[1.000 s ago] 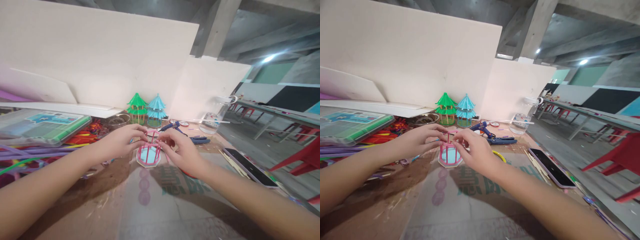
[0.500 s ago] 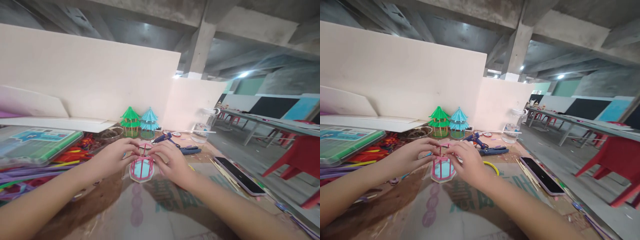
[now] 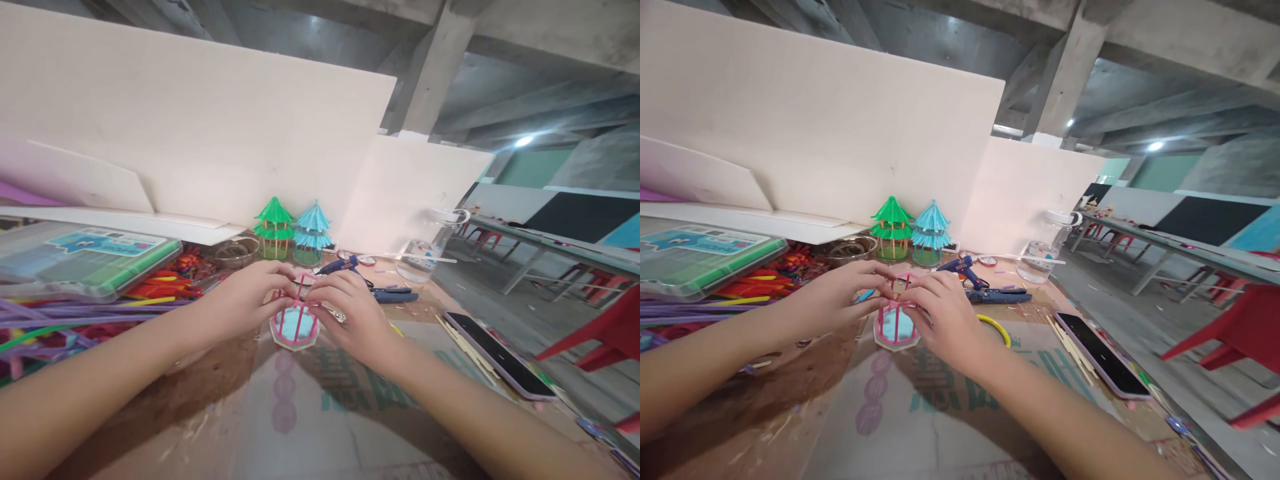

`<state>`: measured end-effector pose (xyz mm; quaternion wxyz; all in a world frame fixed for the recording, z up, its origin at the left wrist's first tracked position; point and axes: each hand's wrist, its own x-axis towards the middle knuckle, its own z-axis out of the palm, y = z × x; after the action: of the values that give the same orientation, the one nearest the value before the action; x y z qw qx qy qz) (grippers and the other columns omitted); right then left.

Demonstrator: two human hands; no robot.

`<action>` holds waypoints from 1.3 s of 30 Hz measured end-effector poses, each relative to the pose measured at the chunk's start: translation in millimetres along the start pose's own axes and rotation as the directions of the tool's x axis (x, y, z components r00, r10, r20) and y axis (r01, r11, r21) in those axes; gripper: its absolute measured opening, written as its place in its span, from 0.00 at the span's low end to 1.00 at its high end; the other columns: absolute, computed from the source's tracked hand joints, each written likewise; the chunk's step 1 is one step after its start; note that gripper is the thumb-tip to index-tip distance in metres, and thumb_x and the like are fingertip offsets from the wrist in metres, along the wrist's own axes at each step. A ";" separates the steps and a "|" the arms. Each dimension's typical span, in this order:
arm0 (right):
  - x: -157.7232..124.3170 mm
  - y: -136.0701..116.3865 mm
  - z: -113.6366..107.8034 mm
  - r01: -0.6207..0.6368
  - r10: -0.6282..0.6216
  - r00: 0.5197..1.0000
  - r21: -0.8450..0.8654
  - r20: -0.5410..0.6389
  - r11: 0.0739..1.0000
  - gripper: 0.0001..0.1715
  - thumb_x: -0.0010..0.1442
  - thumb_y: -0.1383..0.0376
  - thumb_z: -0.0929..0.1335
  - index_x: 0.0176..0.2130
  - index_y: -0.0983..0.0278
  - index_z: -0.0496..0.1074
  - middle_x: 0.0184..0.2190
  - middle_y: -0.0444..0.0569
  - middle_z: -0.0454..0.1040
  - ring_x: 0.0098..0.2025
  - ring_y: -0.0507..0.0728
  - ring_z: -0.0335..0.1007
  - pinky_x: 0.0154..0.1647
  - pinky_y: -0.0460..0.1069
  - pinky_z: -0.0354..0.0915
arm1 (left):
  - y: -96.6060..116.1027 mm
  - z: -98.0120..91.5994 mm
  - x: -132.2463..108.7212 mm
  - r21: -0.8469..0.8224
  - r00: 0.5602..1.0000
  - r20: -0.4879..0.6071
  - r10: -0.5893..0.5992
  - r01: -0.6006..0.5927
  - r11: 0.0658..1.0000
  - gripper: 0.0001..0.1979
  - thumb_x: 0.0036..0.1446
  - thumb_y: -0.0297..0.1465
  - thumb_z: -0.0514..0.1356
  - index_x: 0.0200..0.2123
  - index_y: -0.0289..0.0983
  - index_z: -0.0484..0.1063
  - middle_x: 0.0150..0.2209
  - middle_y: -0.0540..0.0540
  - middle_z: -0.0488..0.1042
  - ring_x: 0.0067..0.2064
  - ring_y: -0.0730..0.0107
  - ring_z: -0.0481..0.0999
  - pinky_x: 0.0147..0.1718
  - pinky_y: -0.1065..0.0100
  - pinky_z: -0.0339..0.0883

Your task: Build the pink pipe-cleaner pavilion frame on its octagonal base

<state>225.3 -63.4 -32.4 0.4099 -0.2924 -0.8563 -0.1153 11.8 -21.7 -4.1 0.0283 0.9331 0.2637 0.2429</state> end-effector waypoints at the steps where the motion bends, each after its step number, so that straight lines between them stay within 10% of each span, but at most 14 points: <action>1: -0.1 -0.1 0.4 -0.004 0.004 1.000 -0.003 0.001 1.000 0.05 0.64 0.68 0.66 0.40 0.61 0.72 0.39 0.49 0.78 0.45 0.58 0.70 0.47 0.56 0.64 | 0.4 0.0 0.2 0.001 1.000 0.003 0.003 -0.003 1.000 0.10 0.63 0.33 0.55 0.40 0.40 0.77 0.50 0.43 0.74 0.53 0.63 0.72 0.52 0.61 0.66; 39: -3.3 4.1 7.8 0.005 -0.004 0.999 0.017 -0.047 1.000 0.06 0.65 0.68 0.65 0.38 0.60 0.73 0.36 0.49 0.78 0.41 0.57 0.70 0.46 0.57 0.64 | 3.3 -1.9 2.1 0.028 0.998 0.027 0.052 -0.052 0.998 0.10 0.63 0.31 0.55 0.39 0.39 0.77 0.49 0.43 0.75 0.52 0.64 0.73 0.50 0.63 0.68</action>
<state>224.4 -58.1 -40.1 0.4323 -0.2841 -0.8480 -0.1160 14.0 -23.5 -0.9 0.0118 0.9430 0.2425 0.2275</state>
